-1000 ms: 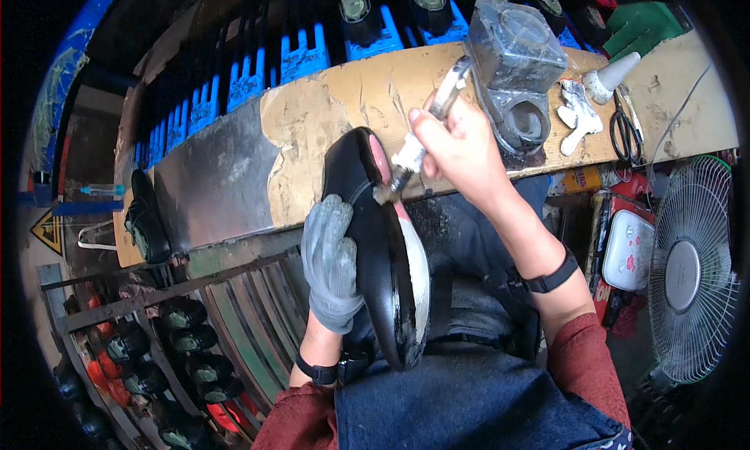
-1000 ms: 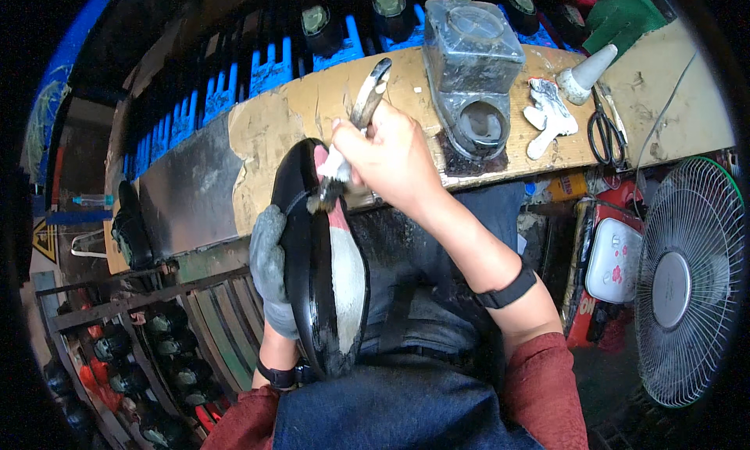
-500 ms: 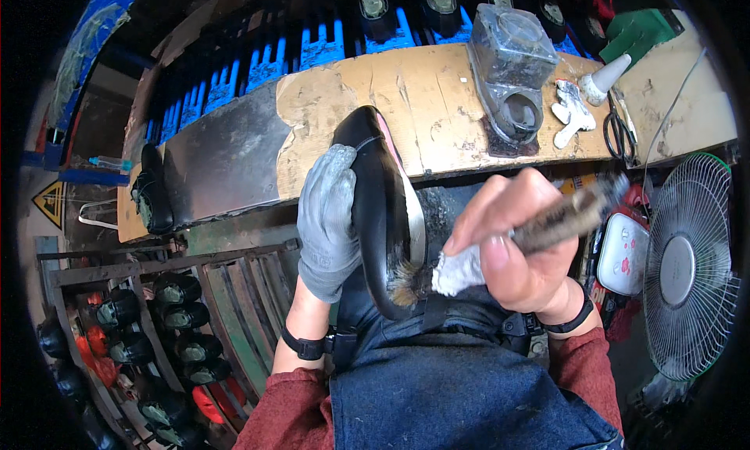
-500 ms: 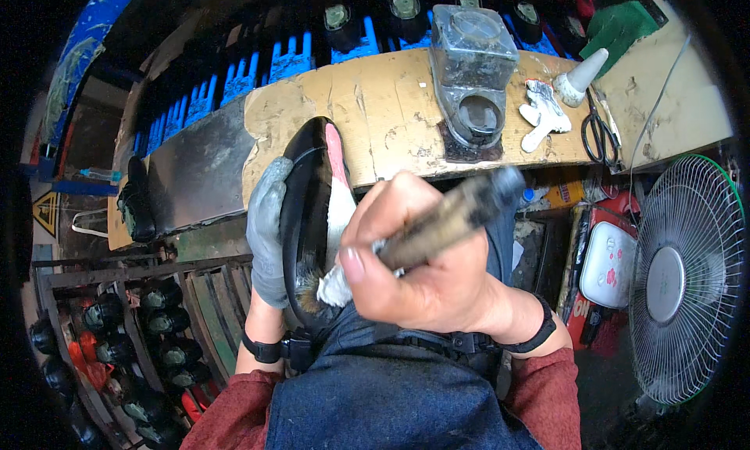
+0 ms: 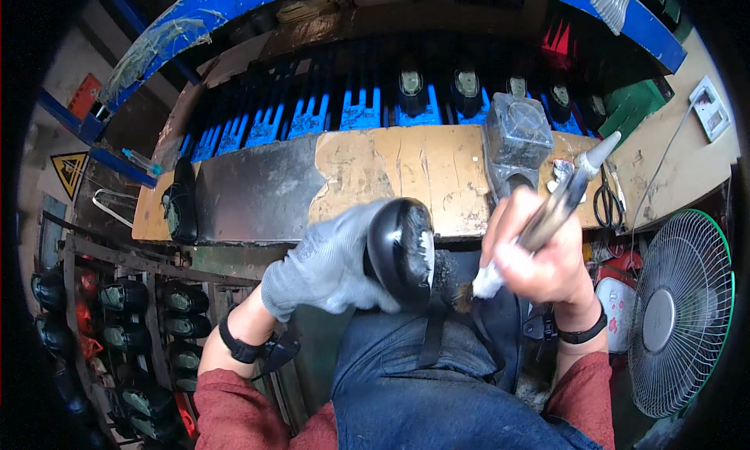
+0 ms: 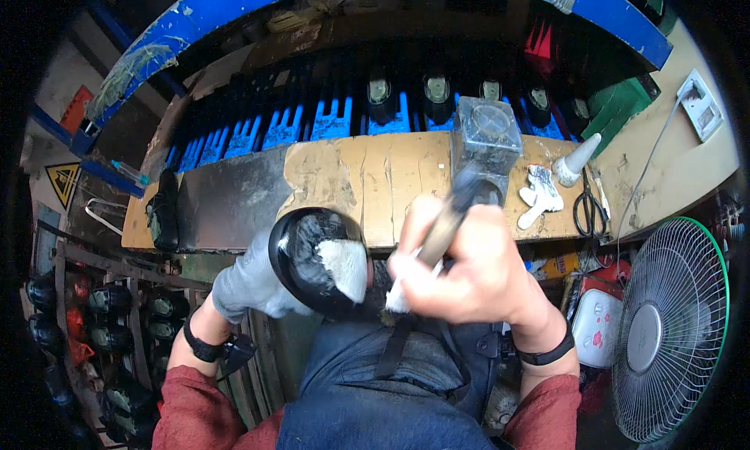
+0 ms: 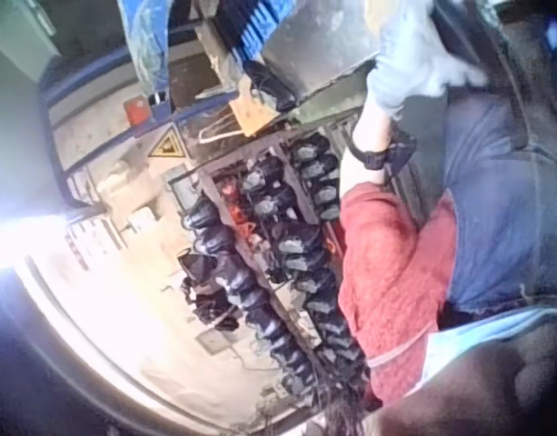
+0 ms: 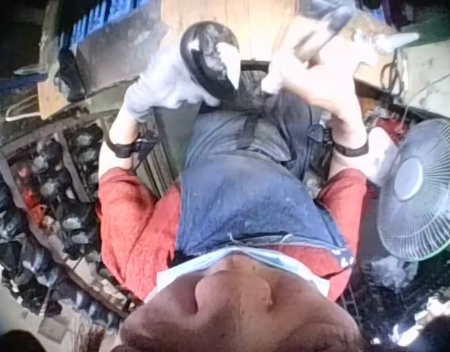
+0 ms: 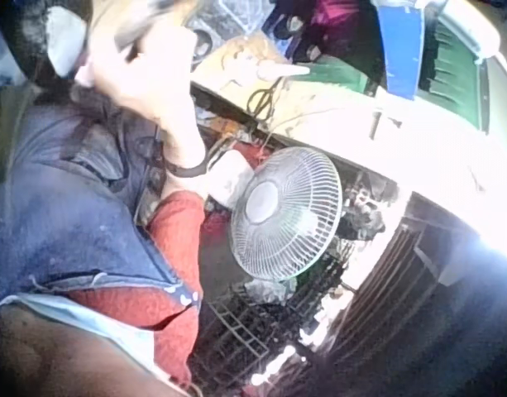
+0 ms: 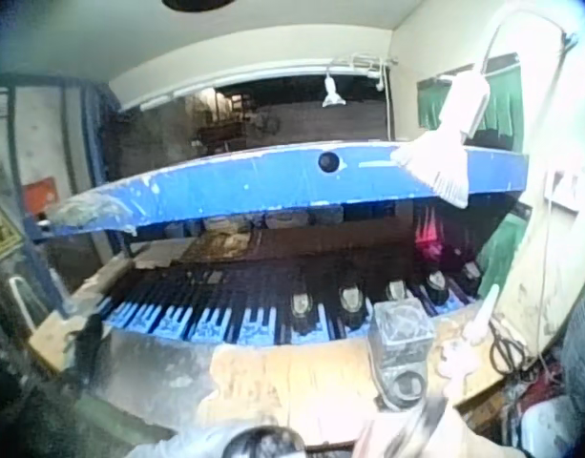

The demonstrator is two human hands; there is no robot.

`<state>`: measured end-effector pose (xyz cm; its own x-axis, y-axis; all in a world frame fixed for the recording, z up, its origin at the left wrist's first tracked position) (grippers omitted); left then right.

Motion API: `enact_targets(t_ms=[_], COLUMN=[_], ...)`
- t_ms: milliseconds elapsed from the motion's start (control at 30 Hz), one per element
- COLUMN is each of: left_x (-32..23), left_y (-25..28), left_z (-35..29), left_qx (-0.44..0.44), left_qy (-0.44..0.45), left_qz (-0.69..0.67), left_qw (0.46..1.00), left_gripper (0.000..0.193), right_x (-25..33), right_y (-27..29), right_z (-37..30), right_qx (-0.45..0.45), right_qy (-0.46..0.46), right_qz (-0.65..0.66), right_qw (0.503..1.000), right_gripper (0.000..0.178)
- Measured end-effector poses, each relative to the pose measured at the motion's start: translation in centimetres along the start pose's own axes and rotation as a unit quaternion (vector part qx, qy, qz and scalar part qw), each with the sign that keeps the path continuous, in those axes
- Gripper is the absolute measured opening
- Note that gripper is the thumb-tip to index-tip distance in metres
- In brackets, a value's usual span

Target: Apply glue or adhesive to the sole or edge of a shoe using a brush.

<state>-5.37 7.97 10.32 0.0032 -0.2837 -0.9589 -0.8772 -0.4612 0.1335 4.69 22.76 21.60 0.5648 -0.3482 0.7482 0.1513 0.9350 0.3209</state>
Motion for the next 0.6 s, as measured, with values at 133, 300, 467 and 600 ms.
enact_targets(t_ms=[133,300,467,600], left_x=[3.3,3.7,4.2,3.8], left_y=[-3.5,-4.4,-4.5,-3.8], left_z=[-0.7,0.1,0.5,0.7], left_qx=[0.104,0.146,0.180,0.191], left_qy=[0.163,0.044,0.052,0.072], left_qz=[-0.250,0.005,-0.001,-0.022], left_qw=[0.949,0.988,0.982,0.979], left_gripper=[0.096,0.093,0.083,0.081], right_x=[-2.6,-3.8,-3.5,-4.7], right_y=[2.7,1.3,0.0,-0.5], right_z=[-0.7,0.3,0.8,-0.5], right_qx=[-0.227,-0.222,-0.136,-0.131], right_qy=[0.010,0.004,0.049,0.059], right_qz=[0.174,0.115,0.087,0.096], right_qw=[0.958,0.968,0.986,0.985], right_gripper=[0.022,0.018,0.025,0.024])
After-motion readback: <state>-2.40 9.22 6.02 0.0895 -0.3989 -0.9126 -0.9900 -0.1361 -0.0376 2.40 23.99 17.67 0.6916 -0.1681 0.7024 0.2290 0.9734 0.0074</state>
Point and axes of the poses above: each hand's wrist, its own z-axis towards the middle knuckle, its own y-axis out of the back of the hand, x = y × z, the point moved 9 cm from there along z, towards the middle knuckle, and after that the axes turned 6 degrees about y, right-handed, at the moved point
